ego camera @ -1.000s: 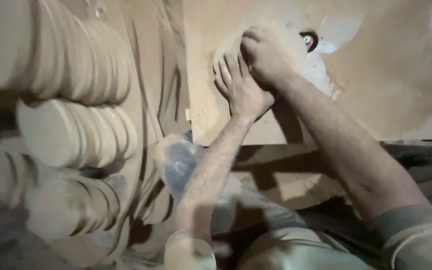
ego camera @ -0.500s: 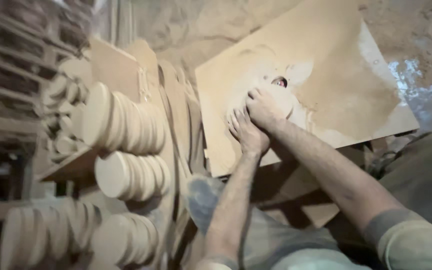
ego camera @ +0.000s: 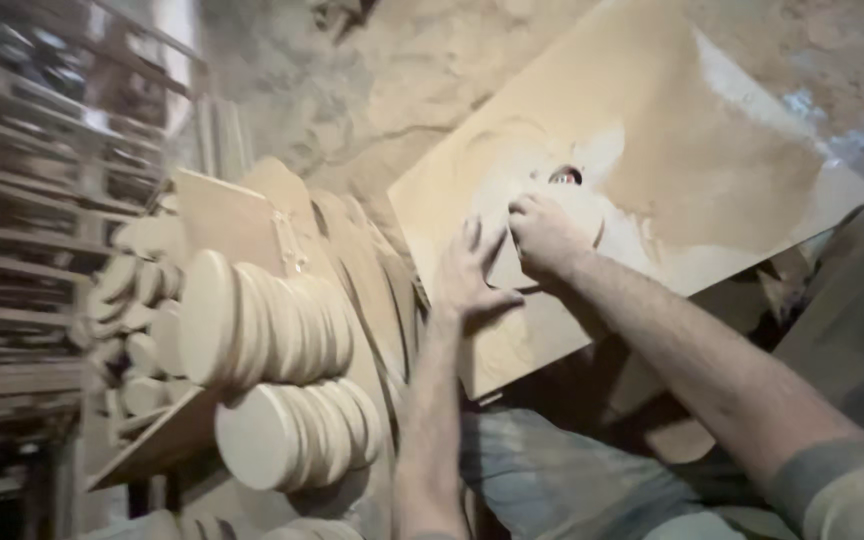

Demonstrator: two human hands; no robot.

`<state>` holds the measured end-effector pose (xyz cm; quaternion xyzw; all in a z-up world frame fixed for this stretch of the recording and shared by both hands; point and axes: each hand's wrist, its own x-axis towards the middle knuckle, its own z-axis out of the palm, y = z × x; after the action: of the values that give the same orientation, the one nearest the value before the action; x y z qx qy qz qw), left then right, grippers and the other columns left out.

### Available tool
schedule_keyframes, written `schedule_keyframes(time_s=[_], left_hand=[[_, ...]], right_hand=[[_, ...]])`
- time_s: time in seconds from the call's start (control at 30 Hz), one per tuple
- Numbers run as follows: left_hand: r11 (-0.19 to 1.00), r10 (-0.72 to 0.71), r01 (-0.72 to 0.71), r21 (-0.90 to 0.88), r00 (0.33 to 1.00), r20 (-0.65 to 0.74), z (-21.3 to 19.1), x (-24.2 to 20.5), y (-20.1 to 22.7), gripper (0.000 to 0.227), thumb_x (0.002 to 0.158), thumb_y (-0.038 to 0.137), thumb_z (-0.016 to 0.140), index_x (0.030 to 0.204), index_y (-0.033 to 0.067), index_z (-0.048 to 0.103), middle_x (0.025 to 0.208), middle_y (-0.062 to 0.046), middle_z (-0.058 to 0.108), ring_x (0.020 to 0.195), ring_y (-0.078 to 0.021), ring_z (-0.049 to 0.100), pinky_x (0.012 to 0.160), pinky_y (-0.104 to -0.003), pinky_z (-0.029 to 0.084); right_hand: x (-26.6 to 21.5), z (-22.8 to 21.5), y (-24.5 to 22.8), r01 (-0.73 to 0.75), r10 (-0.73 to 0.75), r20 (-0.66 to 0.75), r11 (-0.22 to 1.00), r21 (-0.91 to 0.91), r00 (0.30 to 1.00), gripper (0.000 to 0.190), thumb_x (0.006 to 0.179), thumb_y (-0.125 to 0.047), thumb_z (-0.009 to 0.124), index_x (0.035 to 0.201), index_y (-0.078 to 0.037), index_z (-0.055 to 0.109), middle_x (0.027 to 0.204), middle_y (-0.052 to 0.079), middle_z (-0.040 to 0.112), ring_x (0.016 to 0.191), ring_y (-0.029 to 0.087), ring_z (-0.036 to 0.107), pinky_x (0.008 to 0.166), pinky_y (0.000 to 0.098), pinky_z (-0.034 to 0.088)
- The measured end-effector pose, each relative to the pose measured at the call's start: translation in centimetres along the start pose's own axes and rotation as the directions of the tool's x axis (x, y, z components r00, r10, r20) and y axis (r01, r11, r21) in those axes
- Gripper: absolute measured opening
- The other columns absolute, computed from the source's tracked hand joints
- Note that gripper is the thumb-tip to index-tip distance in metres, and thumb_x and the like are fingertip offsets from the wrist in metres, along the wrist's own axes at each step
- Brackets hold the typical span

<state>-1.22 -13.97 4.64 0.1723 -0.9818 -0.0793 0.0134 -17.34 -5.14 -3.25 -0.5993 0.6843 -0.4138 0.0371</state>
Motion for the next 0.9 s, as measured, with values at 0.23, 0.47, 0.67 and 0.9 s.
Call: schedule_keyframes(time_s=[0.23,0.47,0.67,0.9], left_hand=[[0.938,-0.202,0.156,-0.310,0.972,-0.121,3.4,-1.4,-1.9,0.119,0.048,0.047,0.093,0.153,0.0096,0.050,0.159,-0.033,0.034,0.144,-0.0479,0.039,0.120,-0.053,0.035],[0.898,-0.368,0.261,-0.353,0.887,-0.280,6.5,-2.5,-0.1,0.115,0.054,0.052,0.094,0.148,0.0006,0.054,0.157,-0.033,0.037,0.146,-0.0475,0.037,0.123,-0.054,0.034],[0.826,-0.550,0.454,-0.335,0.780,-0.298,8.0,-0.9,2.6,0.115,0.056,0.054,0.095,0.149,0.0017,0.053,0.156,-0.040,0.032,0.148,-0.0516,0.030,0.121,-0.056,0.030],[0.754,-0.654,0.568,-0.331,0.699,-0.290,9.2,2.4,3.6,0.110,0.061,0.046,0.092,0.155,0.0110,0.047,0.153,-0.046,0.030,0.147,-0.0545,0.029,0.120,-0.061,0.024]], right_hand=[[2.8,0.3,-1.1,0.064,-0.074,0.091,0.992,0.107,0.993,0.010,0.077,-0.004,0.063,0.084,-0.001,0.070,0.108,0.016,0.068,0.111,0.035,0.060,0.097,0.0418,0.049],[4.9,0.6,-0.3,0.233,-0.245,0.110,0.966,0.112,0.963,0.020,0.079,-0.007,0.063,0.096,0.003,0.066,0.114,0.020,0.066,0.112,0.037,0.059,0.096,0.0416,0.049],[7.2,1.8,1.4,0.187,-0.196,0.183,0.980,0.064,0.963,0.017,0.084,-0.012,0.063,0.095,0.000,0.067,0.105,0.016,0.067,0.108,0.034,0.060,0.093,0.0426,0.049],[9.2,5.8,3.4,0.128,-0.122,0.126,0.991,-0.045,0.985,0.014,0.084,-0.017,0.066,0.090,-0.004,0.070,0.104,0.012,0.069,0.107,0.031,0.060,0.095,0.0401,0.049]])
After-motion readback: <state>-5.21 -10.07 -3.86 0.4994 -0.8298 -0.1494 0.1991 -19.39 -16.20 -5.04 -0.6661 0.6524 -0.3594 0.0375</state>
